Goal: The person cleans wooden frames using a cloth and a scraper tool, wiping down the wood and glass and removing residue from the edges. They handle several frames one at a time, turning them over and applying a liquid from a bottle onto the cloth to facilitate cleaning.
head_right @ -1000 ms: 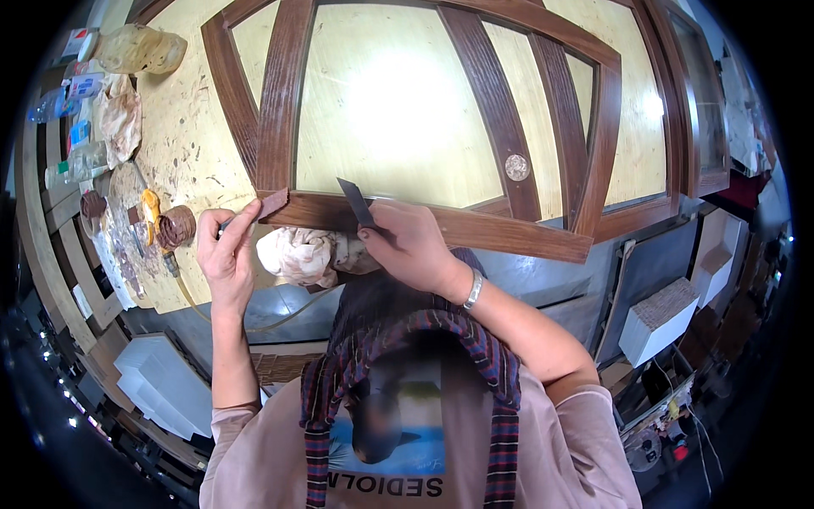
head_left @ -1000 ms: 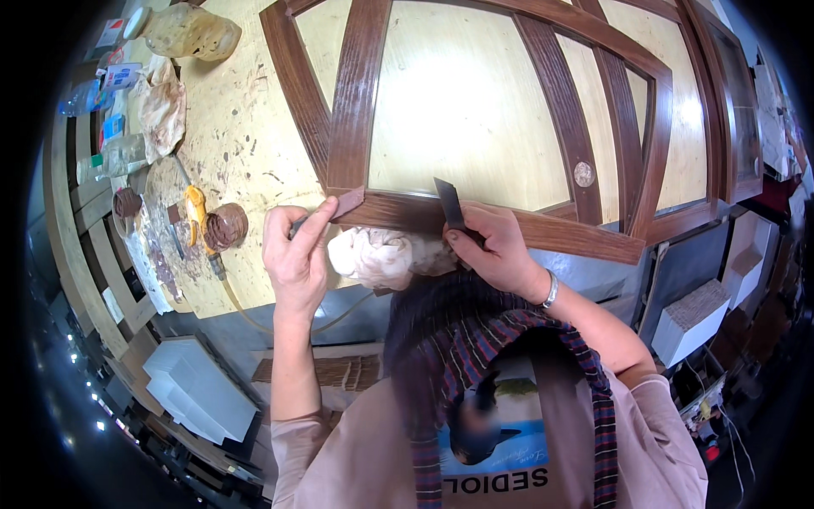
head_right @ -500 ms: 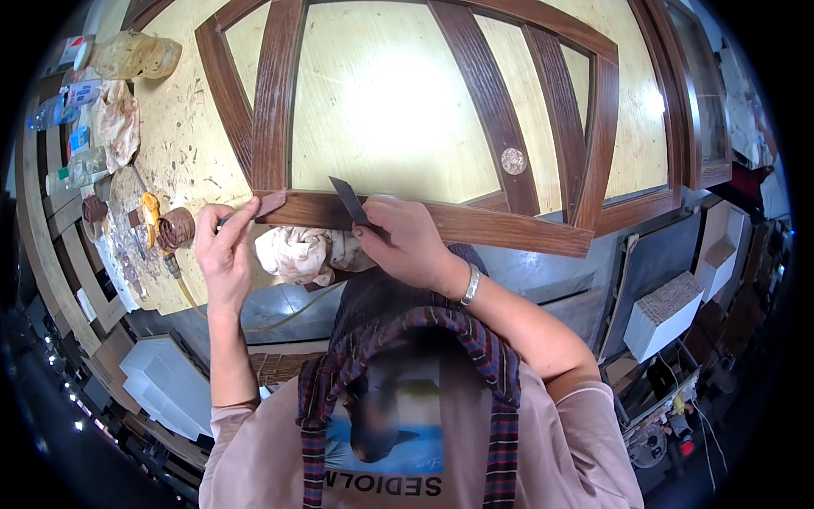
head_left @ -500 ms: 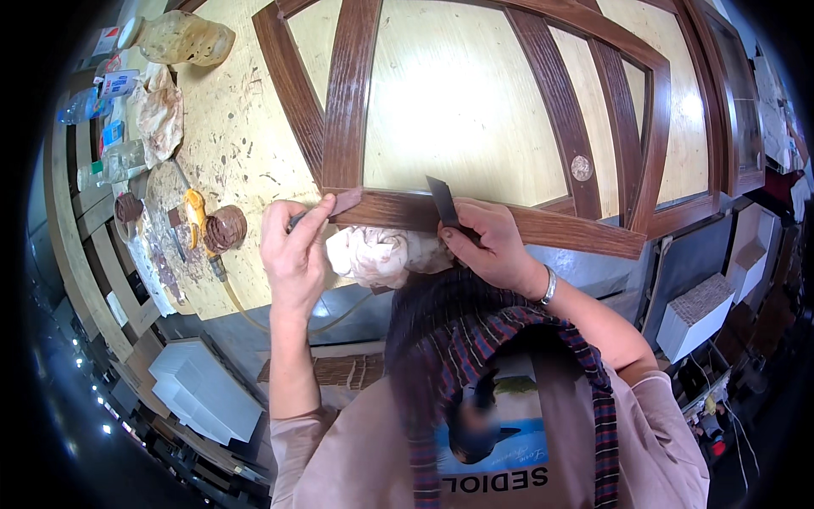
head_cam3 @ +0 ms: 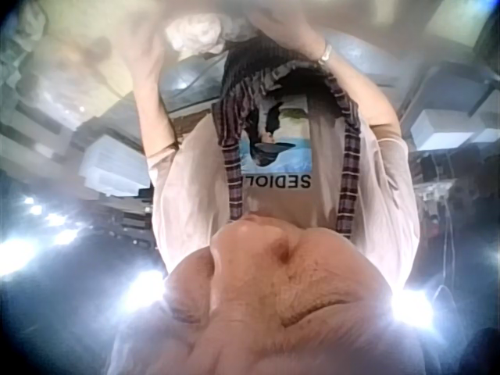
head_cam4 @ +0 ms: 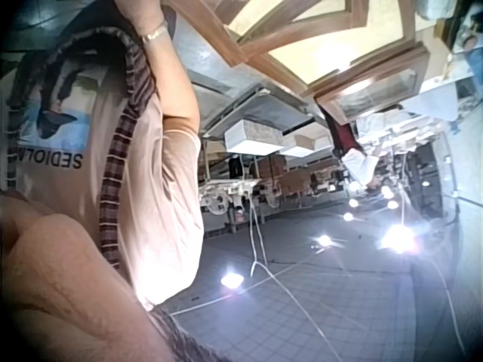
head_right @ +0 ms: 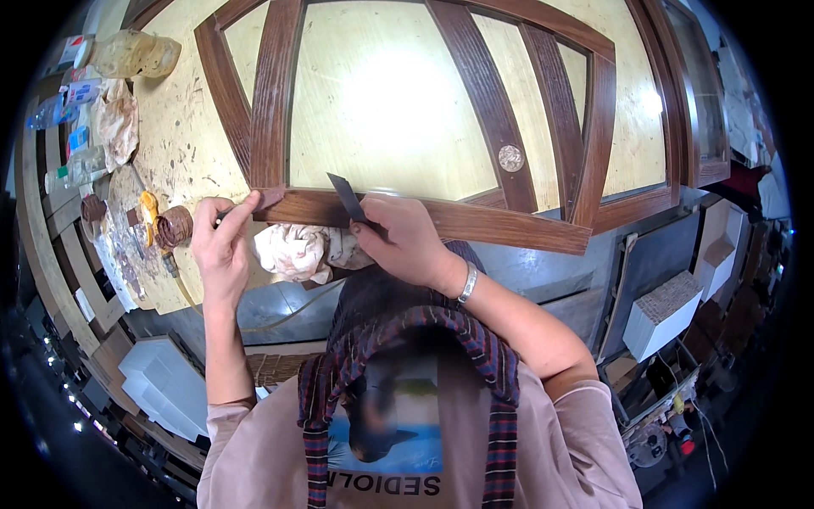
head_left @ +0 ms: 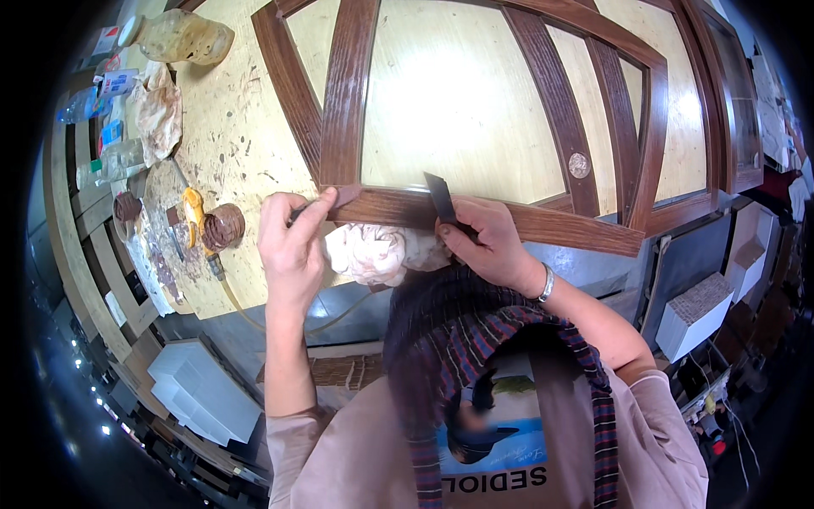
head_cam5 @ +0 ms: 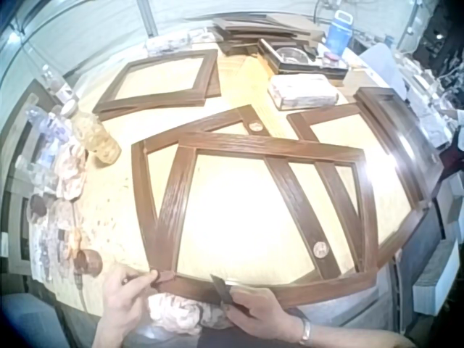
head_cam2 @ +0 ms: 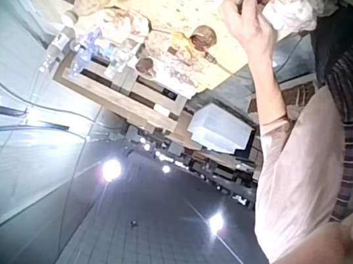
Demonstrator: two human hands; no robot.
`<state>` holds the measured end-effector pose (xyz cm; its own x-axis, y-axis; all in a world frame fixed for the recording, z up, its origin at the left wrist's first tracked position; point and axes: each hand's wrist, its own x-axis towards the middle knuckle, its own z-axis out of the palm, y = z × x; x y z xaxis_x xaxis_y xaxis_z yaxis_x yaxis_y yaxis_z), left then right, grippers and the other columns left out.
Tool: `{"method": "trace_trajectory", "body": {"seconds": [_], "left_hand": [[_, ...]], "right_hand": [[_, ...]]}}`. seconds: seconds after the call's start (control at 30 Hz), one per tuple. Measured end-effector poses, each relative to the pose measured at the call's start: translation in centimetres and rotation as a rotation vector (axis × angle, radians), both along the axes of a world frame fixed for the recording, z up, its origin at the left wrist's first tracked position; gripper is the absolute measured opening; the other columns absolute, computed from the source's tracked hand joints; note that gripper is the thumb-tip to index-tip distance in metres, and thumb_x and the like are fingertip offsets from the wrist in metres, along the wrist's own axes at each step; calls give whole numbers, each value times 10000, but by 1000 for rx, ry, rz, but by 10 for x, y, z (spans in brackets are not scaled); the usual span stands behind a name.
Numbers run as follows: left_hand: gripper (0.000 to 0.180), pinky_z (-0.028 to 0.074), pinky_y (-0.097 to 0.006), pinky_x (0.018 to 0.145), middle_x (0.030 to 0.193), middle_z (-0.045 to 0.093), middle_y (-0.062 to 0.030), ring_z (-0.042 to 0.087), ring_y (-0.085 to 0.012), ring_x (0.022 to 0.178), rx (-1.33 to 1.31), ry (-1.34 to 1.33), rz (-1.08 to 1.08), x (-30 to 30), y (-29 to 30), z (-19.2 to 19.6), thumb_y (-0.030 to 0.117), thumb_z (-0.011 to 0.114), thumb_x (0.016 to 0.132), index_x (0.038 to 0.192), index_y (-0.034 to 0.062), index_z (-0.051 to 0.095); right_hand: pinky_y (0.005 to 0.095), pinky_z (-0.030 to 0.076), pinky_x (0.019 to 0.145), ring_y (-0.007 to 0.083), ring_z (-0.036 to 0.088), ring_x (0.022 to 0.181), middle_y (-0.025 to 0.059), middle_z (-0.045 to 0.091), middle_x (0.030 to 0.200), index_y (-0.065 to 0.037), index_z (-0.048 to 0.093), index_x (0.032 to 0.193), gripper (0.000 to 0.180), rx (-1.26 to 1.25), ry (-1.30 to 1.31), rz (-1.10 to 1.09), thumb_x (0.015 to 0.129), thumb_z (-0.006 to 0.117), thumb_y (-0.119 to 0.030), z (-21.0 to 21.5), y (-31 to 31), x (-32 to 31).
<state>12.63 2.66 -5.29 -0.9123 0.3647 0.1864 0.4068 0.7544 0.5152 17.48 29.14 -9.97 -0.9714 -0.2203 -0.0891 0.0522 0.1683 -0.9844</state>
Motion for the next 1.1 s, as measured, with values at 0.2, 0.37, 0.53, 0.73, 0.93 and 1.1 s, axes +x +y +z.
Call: {"method": "trace_trajectory", "body": {"seconds": [0.2, 0.37, 0.53, 0.73, 0.93, 1.1], "left_hand": [[485, 433, -367, 684, 821, 523, -93, 516, -257, 764, -22, 53, -22, -3, 1, 4, -122, 635, 657, 1081, 69, 770], [494, 442, -359, 703, 845, 521, -89, 517, -252, 787, -74, 64, -40, -6, 0, 4, -135, 631, 699, 1124, 80, 762], [471, 442, -350, 706, 833, 525, -87, 522, -245, 787, -88, 89, -74, -10, 5, 5, -116, 650, 704, 1114, 82, 766], [337, 470, -298, 782, 921, 600, -77, 572, -205, 859, -8, 125, 258, 9, -27, 5, -93, 646, 844, 1138, 38, 745], [313, 491, -330, 837, 974, 630, -84, 617, -226, 897, -108, 204, 698, 30, -114, 20, -49, 647, 871, 1159, 50, 722], [337, 480, -377, 883, 1049, 643, -110, 608, -299, 958, -297, 135, 668, 26, -146, 5, -3, 708, 820, 1147, 73, 732]], "right_hand": [[437, 377, 575, 388, 475, 636, 195, 473, 728, 13, 484, 778, 217, -5, -12, -1, 860, 664, -75, 2, -1, 0], [435, 381, 575, 388, 476, 632, 194, 472, 715, 12, 487, 776, 218, -8, -34, -8, 860, 667, -78, 2, -1, 0], [437, 383, 576, 391, 474, 630, 194, 471, 706, 11, 487, 772, 223, 8, -33, -12, 859, 670, -82, 1, -1, 1], [427, 406, 580, 366, 501, 621, 180, 498, 701, 7, 522, 777, 179, 22, -4, -15, 863, 656, -75, -1, -2, -1], [329, 389, 539, 189, 499, 570, 100, 520, 681, 14, 616, 836, 79, -12, -157, -16, 886, 640, -42, -2, 1, 9], [293, 358, 520, 137, 443, 552, 57, 506, 692, 19, 616, 839, 75, -81, -90, -1, 900, 631, -23, 2, -1, 3]]}}
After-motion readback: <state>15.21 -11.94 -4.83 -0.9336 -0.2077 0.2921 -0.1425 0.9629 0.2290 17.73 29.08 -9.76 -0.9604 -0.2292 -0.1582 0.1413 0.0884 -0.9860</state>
